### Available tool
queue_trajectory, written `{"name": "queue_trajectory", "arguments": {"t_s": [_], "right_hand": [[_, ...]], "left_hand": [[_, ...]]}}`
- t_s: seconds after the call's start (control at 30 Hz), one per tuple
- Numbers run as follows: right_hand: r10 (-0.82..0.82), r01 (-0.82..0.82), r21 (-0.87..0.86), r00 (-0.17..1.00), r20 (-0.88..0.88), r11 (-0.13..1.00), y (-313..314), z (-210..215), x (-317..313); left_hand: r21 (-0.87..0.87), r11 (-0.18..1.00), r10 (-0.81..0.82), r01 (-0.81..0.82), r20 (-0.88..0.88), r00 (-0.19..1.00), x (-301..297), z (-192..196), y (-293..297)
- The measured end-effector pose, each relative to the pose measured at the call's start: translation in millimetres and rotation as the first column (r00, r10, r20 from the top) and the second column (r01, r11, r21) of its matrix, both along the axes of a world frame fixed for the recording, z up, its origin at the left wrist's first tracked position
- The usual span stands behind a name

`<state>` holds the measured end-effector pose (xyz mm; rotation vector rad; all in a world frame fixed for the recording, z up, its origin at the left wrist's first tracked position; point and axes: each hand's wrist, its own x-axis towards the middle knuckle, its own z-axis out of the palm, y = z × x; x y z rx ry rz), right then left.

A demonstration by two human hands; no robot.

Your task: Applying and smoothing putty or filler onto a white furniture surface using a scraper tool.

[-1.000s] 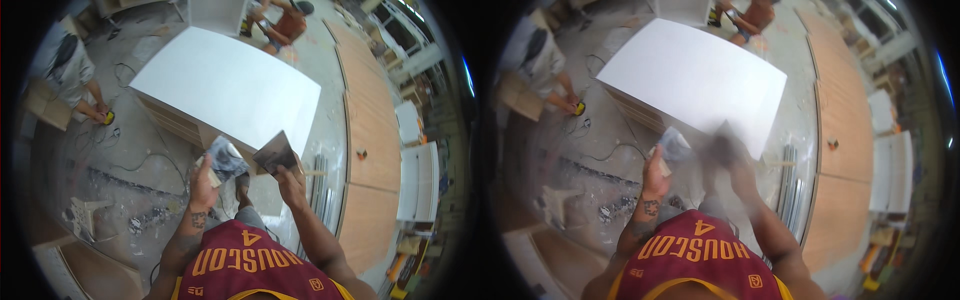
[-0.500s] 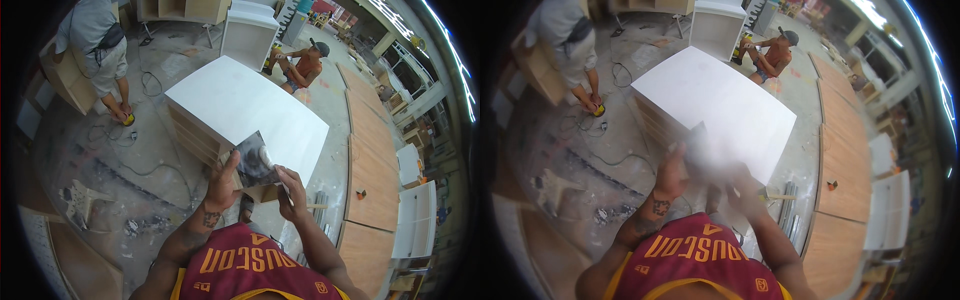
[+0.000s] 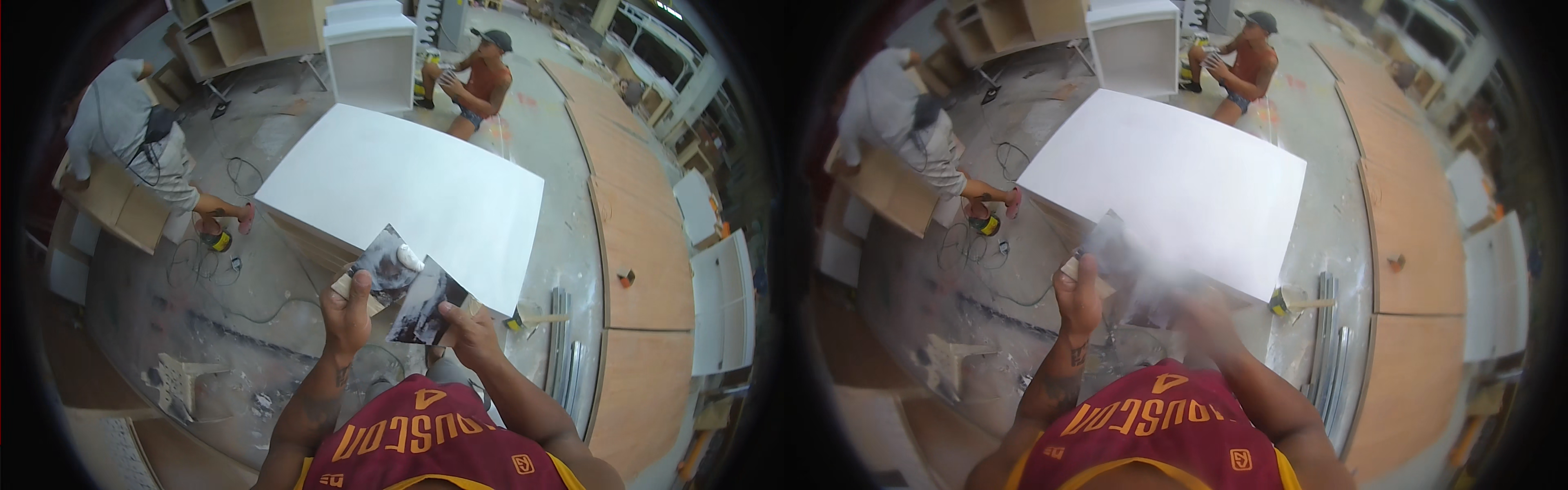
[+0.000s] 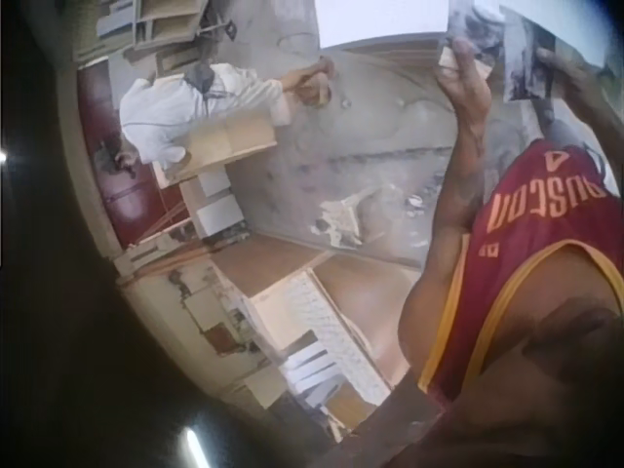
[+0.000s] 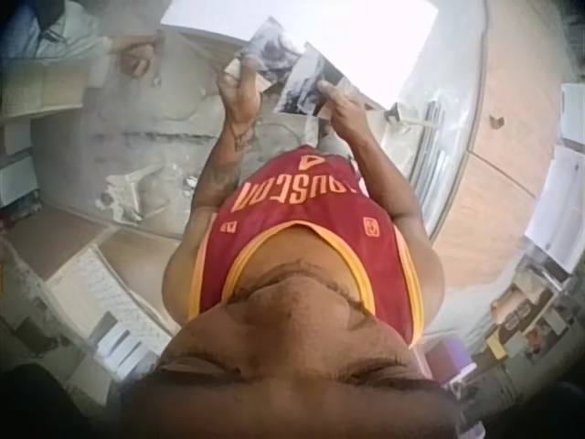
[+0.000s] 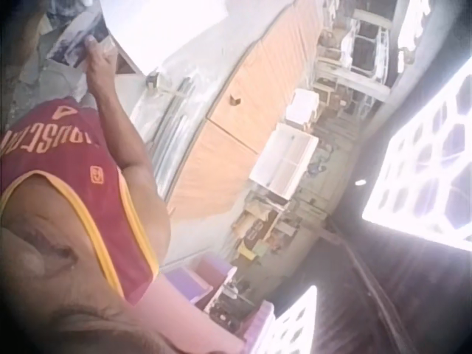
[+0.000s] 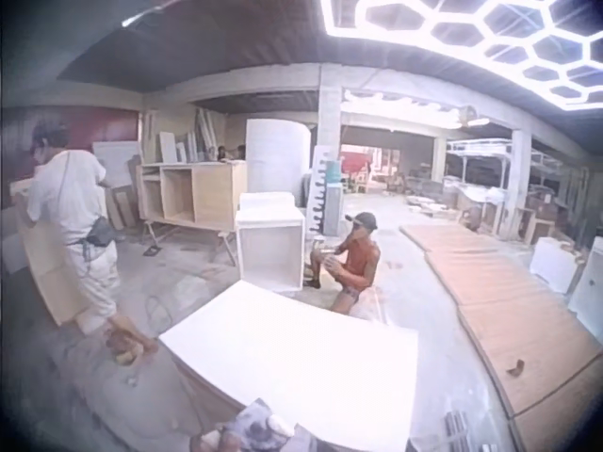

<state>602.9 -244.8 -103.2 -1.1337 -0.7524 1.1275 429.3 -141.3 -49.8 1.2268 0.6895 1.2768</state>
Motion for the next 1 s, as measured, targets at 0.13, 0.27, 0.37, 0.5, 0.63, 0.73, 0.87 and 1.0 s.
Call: {"name": "queue_trajectory", "arguments": {"t_s": [0.13, 0.27, 0.37, 0.5, 0.63, 0.73, 0.87, 1.0], "right_hand": [[0.053, -0.063, -0.068, 0.989, -0.141, 0.996, 22, -28, 52], [-0.049, 0.003, -0.149, 0.952, -0.301, 0.989, 55, -30, 113], [-0.089, 0.085, -0.177, 0.996, -0.013, 0.981, 81, -57, 206], [-0.104, 0.262, -0.109, 0.681, 0.725, 0.959, 139, -94, 400], [0.154, 0.419, -0.204, 0.152, 0.976, 0.885, 212, -136, 512], [0.253, 0.428, -0.194, -0.085, 0.964, 0.883, 246, -185, 547], [0.318, 0.468, -0.238, -0.098, 0.943, 0.851, 257, -220, 525], [0.603, 0.236, -0.604, 0.085, 0.793, 0.761, 246, -176, 513]], "left_hand": [[-0.095, 0.980, -0.199, 0.175, -0.467, 0.862, 38, -6, 19], [-0.143, 0.942, -0.322, 0.305, -0.646, 0.692, 90, -41, 47], [-0.334, 0.938, -0.298, 0.091, -0.642, 0.707, 100, -73, 62], [-0.295, 0.916, -0.079, -0.272, -0.797, 0.598, 91, -114, 67], [-0.347, 0.859, -0.091, -0.377, -0.827, 0.555, 92, -123, 67], [-0.253, 0.839, -0.012, -0.482, -0.894, 0.448, 85, -134, 71], [-0.177, 0.821, 0.017, -0.543, -0.943, 0.333, 95, -126, 80], [-0.206, 0.812, 0.090, -0.547, -0.881, 0.465, 106, -121, 77]]}}
